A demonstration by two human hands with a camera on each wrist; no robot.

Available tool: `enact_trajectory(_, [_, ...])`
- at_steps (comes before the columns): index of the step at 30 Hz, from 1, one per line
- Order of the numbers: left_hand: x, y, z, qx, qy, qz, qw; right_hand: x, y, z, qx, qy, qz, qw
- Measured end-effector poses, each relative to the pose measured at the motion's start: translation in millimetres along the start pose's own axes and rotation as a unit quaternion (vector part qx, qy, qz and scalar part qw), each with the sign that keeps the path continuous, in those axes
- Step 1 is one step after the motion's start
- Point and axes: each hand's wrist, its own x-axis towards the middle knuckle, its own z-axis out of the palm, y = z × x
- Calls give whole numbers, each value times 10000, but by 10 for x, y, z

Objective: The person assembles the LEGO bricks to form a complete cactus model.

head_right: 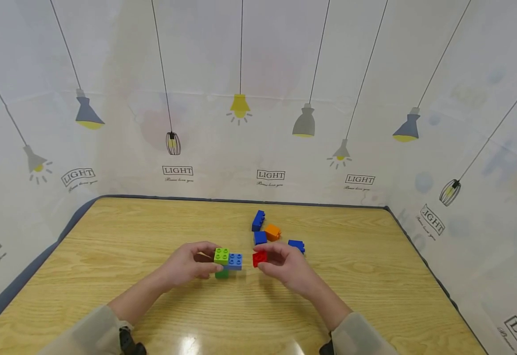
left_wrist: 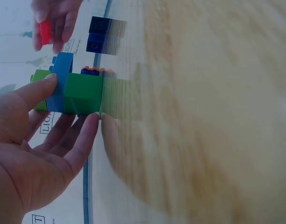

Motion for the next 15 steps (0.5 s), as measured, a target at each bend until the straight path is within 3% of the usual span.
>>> enact_trajectory(4, [-1, 0, 0, -25, -4, -25, 10000, 6, -6, 16, 139, 39, -210, 9997])
enact_trajectory(8, [-2, 1, -1, -9, -5, -25, 10000, 7, -18, 21, 215, 81, -171, 9996])
enact_trajectory(15, [6, -14, 2, -23, -1, 5, 10000, 17, -23, 26, 17, 195, -219, 9996])
